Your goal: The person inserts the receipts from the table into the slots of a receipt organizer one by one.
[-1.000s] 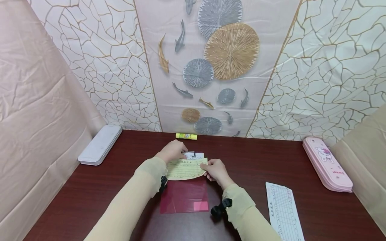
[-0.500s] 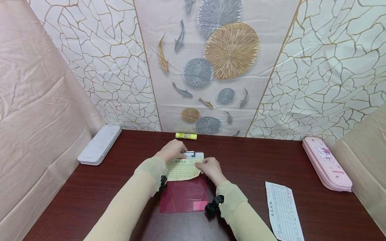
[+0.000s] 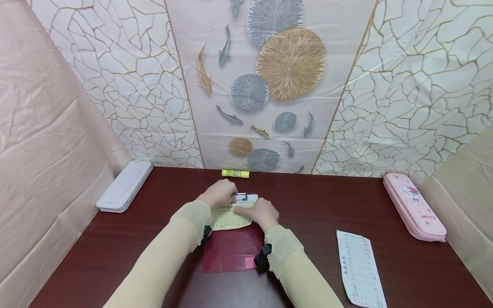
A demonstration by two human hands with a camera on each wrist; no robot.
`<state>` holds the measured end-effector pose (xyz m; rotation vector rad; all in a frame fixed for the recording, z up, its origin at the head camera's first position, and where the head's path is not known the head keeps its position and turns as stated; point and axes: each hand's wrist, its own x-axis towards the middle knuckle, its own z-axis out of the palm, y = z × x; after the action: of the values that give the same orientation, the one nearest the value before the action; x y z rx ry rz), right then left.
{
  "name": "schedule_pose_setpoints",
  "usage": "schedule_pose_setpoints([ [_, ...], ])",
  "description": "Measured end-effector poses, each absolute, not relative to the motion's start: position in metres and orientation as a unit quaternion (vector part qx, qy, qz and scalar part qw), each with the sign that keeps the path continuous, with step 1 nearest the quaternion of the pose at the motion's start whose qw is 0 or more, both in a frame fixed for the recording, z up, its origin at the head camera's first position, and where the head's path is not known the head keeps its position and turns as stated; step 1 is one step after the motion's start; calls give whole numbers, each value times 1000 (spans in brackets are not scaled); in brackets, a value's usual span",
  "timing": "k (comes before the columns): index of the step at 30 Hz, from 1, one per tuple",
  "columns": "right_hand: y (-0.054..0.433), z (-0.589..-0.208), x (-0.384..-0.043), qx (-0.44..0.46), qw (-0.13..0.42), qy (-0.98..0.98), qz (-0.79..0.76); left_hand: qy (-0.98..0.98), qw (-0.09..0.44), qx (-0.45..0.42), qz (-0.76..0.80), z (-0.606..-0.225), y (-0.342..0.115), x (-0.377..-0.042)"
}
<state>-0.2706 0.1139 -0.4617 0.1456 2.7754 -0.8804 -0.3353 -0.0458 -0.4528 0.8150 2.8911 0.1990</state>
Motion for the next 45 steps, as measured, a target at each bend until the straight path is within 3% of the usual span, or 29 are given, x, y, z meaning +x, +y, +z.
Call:
schedule_pose_setpoints([
  [9, 108, -461, -274, 48, 108, 965, -235, 945, 39, 324, -18, -449, -42, -330],
  [21, 100, -458, -276, 67, 112, 965, -226, 952, 106, 268, 100, -444, -52, -341],
  [45, 104, -455, -287, 54, 165, 964, -199, 945, 120, 281, 117, -439, -47, -340],
])
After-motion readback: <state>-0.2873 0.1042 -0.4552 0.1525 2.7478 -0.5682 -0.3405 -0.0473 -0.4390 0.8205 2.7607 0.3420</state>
